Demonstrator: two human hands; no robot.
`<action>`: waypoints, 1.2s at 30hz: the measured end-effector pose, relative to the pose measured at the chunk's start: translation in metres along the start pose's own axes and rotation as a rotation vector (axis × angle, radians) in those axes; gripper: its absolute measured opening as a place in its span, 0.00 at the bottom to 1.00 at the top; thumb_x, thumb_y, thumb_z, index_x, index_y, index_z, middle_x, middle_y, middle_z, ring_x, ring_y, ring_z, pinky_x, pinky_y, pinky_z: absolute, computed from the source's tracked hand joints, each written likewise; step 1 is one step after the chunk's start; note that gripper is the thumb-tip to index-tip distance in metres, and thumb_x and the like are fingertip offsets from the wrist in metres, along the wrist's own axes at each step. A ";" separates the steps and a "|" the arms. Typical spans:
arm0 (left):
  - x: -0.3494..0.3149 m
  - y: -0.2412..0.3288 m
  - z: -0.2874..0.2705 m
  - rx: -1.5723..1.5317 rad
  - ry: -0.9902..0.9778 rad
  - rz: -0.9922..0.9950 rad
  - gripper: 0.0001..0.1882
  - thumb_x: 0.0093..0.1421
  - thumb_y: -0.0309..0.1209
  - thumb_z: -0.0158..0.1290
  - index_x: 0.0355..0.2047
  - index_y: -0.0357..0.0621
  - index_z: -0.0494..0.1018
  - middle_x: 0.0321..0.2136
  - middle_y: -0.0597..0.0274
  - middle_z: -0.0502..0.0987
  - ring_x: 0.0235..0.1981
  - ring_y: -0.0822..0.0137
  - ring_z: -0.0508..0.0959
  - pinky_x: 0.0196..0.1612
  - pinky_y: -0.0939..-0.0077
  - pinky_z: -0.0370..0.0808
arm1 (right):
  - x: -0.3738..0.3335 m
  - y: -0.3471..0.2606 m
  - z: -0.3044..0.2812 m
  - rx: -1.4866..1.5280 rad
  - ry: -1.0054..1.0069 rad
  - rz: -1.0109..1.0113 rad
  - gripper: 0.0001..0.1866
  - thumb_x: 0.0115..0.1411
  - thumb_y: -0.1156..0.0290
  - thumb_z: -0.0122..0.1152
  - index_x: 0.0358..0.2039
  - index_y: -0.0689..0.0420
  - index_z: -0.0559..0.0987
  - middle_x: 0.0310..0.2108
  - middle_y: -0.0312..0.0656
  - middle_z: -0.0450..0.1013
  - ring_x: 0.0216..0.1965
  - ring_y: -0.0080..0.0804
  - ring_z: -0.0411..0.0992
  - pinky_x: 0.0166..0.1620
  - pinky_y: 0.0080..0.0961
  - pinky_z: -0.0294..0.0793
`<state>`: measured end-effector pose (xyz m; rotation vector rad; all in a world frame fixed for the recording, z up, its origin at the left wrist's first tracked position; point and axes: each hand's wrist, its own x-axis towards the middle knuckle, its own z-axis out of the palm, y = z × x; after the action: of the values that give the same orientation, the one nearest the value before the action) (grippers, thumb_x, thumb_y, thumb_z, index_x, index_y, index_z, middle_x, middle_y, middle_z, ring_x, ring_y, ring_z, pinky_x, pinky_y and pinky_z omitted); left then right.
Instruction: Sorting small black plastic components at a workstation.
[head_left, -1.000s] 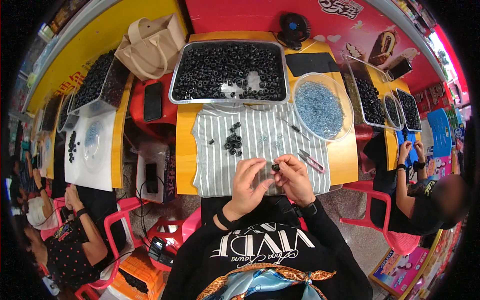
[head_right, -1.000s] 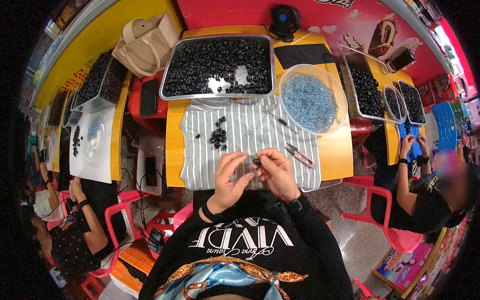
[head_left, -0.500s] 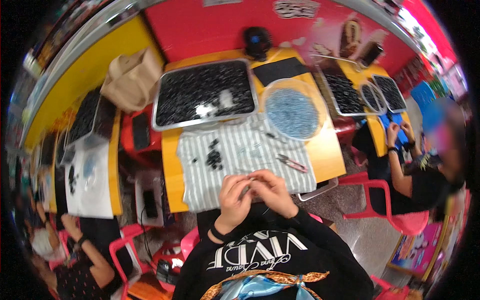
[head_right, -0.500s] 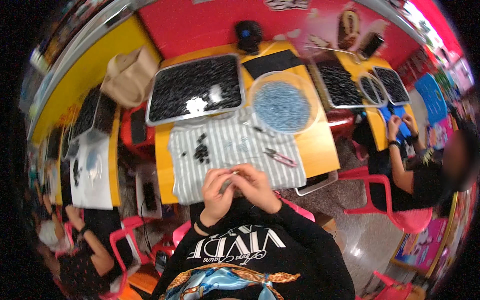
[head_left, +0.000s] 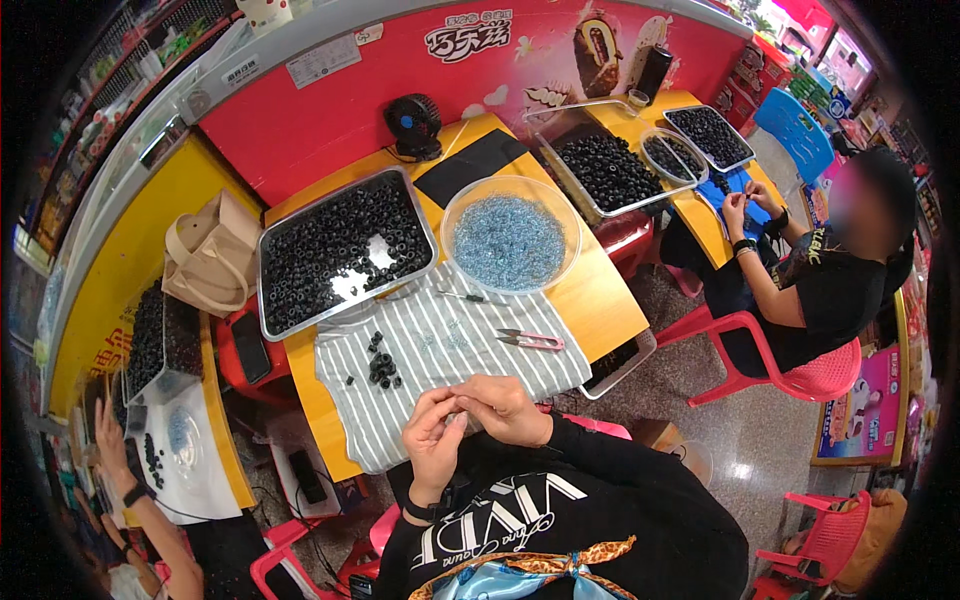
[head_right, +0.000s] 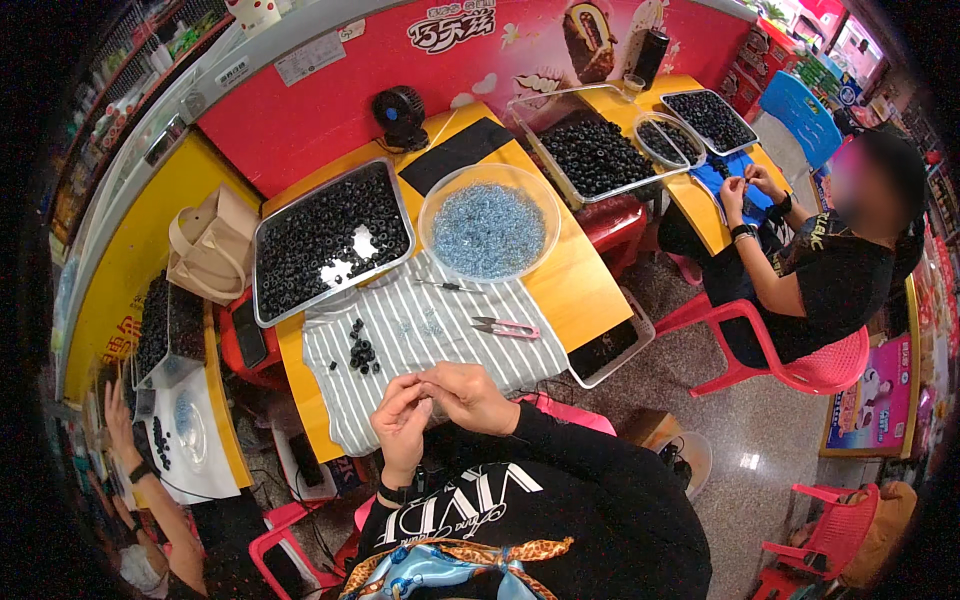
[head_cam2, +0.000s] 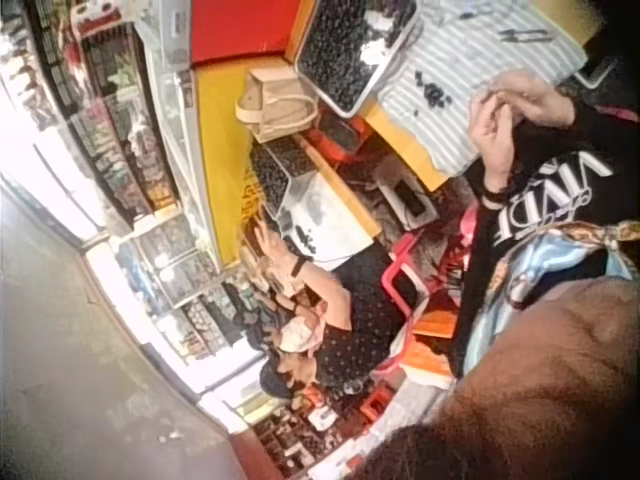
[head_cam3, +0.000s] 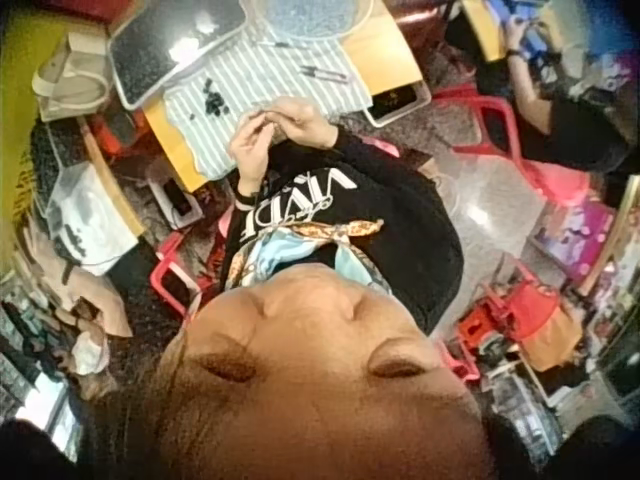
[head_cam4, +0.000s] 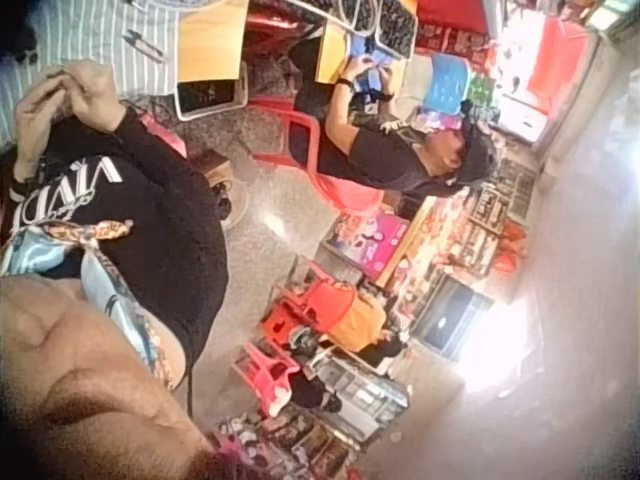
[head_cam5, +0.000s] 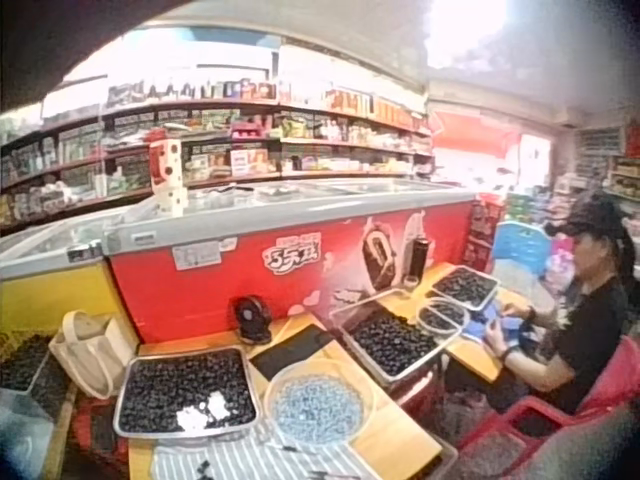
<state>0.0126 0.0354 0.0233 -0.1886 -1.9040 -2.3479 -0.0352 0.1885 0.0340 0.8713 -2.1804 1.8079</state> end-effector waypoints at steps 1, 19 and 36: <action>0.000 0.000 0.003 -0.019 0.000 0.001 0.14 0.58 0.13 0.52 0.45 0.29 0.75 0.49 0.53 0.69 0.48 0.66 0.74 0.50 0.78 0.71 | 0.000 0.001 -0.002 -0.001 0.004 -0.002 0.09 0.57 0.81 0.60 0.39 0.66 0.79 0.29 0.48 0.77 0.27 0.41 0.75 0.30 0.28 0.72; 0.022 -0.028 0.000 0.411 0.081 0.148 0.09 0.57 0.18 0.54 0.38 0.32 0.77 0.37 0.56 0.77 0.32 0.71 0.76 0.36 0.80 0.73 | 0.025 -0.032 -0.114 0.551 0.015 0.169 0.14 0.54 0.77 0.66 0.41 0.66 0.79 0.33 0.46 0.75 0.34 0.32 0.73 0.38 0.24 0.70; 0.020 -0.033 0.003 0.530 0.054 0.215 0.08 0.56 0.18 0.54 0.37 0.34 0.76 0.36 0.54 0.77 0.32 0.66 0.77 0.35 0.77 0.74 | 0.030 -0.008 -0.175 -0.165 -0.336 0.526 0.09 0.61 0.67 0.61 0.35 0.61 0.79 0.27 0.35 0.77 0.27 0.22 0.74 0.29 0.21 0.71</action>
<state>-0.0122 0.0450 -0.0046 -0.2577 -2.2629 -1.6312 -0.0951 0.3427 0.0979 0.6410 -2.9495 1.7378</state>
